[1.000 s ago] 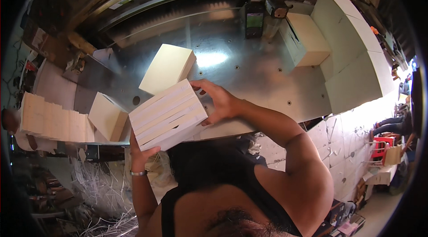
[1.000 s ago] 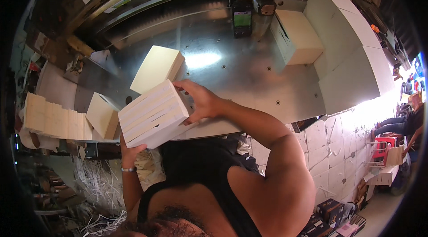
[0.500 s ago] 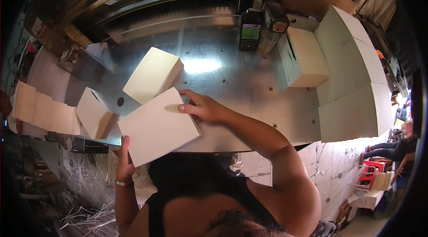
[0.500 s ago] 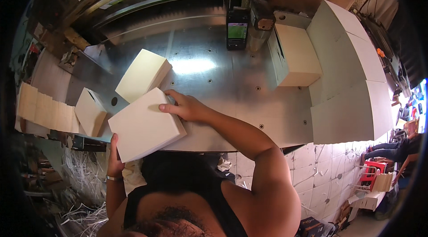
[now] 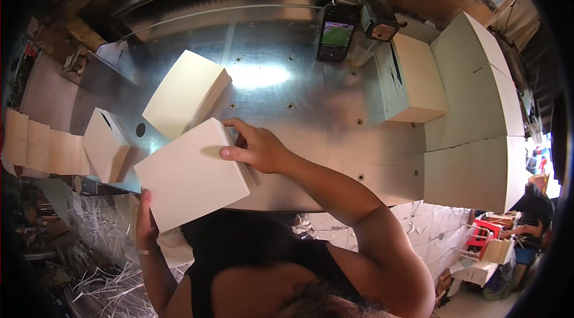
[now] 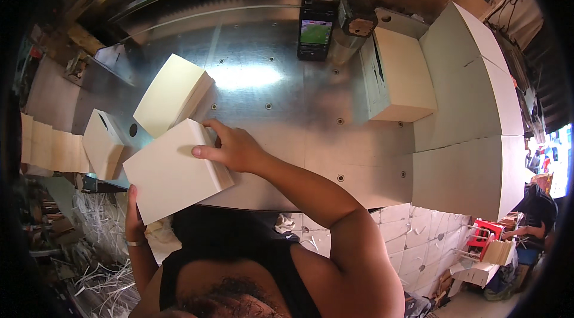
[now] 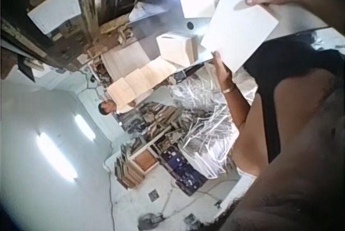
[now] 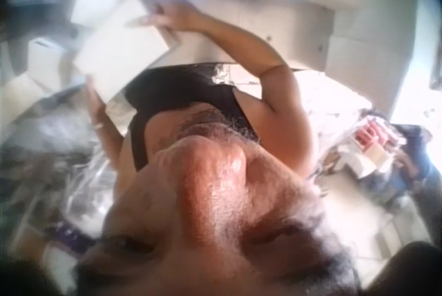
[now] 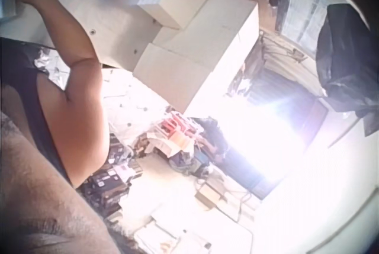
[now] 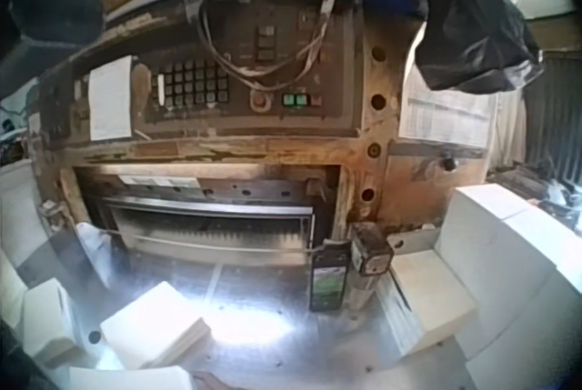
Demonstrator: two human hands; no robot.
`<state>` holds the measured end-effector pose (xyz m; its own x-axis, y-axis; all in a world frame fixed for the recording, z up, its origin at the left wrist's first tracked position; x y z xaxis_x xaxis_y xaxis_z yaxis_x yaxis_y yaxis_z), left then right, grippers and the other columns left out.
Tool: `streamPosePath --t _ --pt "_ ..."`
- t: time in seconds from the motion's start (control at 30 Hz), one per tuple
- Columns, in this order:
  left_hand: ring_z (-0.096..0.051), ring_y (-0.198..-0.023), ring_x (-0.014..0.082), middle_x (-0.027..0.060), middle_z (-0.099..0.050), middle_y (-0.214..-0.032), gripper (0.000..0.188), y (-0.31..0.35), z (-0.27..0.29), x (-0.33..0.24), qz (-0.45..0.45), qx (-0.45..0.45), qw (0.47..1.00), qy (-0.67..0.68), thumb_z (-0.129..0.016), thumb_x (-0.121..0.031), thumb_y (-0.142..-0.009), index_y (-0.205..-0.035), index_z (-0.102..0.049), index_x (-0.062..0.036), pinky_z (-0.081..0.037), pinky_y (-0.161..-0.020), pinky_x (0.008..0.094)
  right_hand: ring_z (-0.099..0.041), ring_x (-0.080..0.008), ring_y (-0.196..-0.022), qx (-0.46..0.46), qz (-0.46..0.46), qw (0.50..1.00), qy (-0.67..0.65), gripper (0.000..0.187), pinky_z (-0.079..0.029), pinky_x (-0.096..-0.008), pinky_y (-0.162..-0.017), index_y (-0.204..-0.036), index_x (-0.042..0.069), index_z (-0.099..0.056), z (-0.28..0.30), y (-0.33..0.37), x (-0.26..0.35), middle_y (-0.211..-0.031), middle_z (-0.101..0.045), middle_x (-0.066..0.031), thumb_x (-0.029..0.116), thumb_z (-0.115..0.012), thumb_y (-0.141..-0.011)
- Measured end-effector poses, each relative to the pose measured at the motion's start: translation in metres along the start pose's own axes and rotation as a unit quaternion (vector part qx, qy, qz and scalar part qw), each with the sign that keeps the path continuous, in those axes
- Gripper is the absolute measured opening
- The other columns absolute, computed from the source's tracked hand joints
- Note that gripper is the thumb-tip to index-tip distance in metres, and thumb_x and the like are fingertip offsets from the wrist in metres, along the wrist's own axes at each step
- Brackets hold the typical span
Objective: The person aligns paper stacks in an industrial trimmer, operates the machine to cut them, and places the trimmed pieces into a container.
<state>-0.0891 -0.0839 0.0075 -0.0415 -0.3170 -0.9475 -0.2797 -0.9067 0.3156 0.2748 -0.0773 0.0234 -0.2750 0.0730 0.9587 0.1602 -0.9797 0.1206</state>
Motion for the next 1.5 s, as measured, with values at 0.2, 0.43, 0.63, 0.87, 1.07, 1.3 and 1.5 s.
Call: streamPosePath --t 0.2,0.43,0.63,0.87,1.07,1.3,1.5 --pt "-0.047 -0.139 0.0230 0.0140 -0.047 -0.152 0.060 0.003 -0.010 -0.005 0.014 -0.008 0.999 0.040 -0.032 -0.039 -0.113 -0.156 -0.033 0.0026 -0.037 -0.115 0.0364 -0.070 -0.0377 -0.091 0.002 -0.002 1.000 0.001 0.100 -0.053 -0.0428 -0.080 -0.145 0.003 -0.049 -0.001 0.001 -0.002 -0.096 -0.070 -0.0243 0.074 -0.064 -0.077" --pt "-0.051 -0.135 0.0218 0.0116 -0.053 -0.146 0.061 -0.004 0.025 0.017 -0.028 -0.039 0.999 -0.018 -0.037 -0.046 -0.111 -0.154 -0.039 -0.0025 -0.041 -0.112 0.0365 -0.070 -0.0371 -0.090 -0.002 0.008 1.000 0.003 0.098 -0.053 -0.0420 -0.079 -0.146 0.002 -0.048 -0.002 0.000 0.000 -0.096 -0.070 -0.0240 0.072 -0.064 -0.078" --pt "-0.052 -0.134 0.0213 0.0111 -0.051 -0.148 0.056 -0.011 0.019 0.019 0.021 0.005 0.998 0.064 -0.036 -0.040 -0.112 -0.152 -0.040 -0.0015 -0.041 -0.111 0.0361 -0.069 -0.0351 -0.087 0.001 0.005 1.000 0.005 0.092 -0.052 -0.0414 -0.077 -0.146 0.005 -0.049 -0.001 0.001 0.000 -0.095 -0.070 -0.0220 0.069 -0.063 -0.081" --pt "-0.046 -0.140 0.0240 0.0140 -0.047 -0.150 0.058 -0.003 -0.031 -0.028 -0.043 0.041 0.996 0.069 -0.052 -0.029 -0.106 -0.153 -0.036 -0.0002 -0.038 -0.113 0.0386 -0.066 -0.0266 -0.082 0.007 -0.004 1.000 -0.027 0.081 -0.050 -0.0373 -0.073 -0.147 0.006 -0.048 -0.004 0.002 -0.004 -0.092 -0.068 -0.0176 0.061 -0.061 -0.089" --pt "-0.050 -0.133 0.0203 0.0094 -0.051 -0.145 0.066 -0.001 -0.042 -0.036 -0.037 0.081 0.996 0.013 -0.054 -0.044 -0.103 -0.153 -0.037 -0.0045 -0.041 -0.109 0.0366 -0.063 -0.0176 -0.081 0.016 0.007 0.993 -0.117 0.074 -0.050 -0.0311 -0.071 -0.152 0.006 -0.040 -0.009 0.004 -0.012 -0.097 -0.067 -0.0140 0.050 -0.061 -0.095" --pt "-0.060 -0.118 0.0230 0.0187 -0.064 -0.124 0.079 -0.013 -0.074 -0.040 -0.038 0.167 0.985 -0.024 -0.067 -0.041 -0.097 -0.150 -0.024 0.0001 -0.044 -0.105 0.0356 -0.064 -0.0252 -0.106 -0.129 0.016 0.984 -0.121 0.077 -0.049 -0.0369 -0.093 -0.156 0.007 -0.026 0.006 0.110 -0.009 -0.118 -0.064 -0.0223 0.037 -0.061 -0.094" --pt "-0.066 -0.103 0.0251 0.0200 -0.070 -0.106 0.092 -0.062 -0.147 -0.042 -0.009 0.310 0.931 -0.194 -0.072 -0.051 -0.089 -0.154 -0.026 -0.0039 -0.048 -0.094 0.0354 -0.057 -0.0296 -0.125 -0.334 0.037 0.924 -0.183 0.084 -0.045 -0.0404 -0.104 -0.157 0.007 -0.022 -0.004 0.216 -0.016 -0.137 -0.054 -0.0242 0.041 -0.062 -0.091"
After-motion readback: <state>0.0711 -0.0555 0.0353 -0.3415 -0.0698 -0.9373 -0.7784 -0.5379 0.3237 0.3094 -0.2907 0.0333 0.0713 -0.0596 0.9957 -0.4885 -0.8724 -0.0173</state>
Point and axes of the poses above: each hand's wrist, its own y-axis away from the middle knuckle, its own z-axis out of the back of the hand, x = y × z, the point moved 6 cm from there along -y, towards the middle knuckle
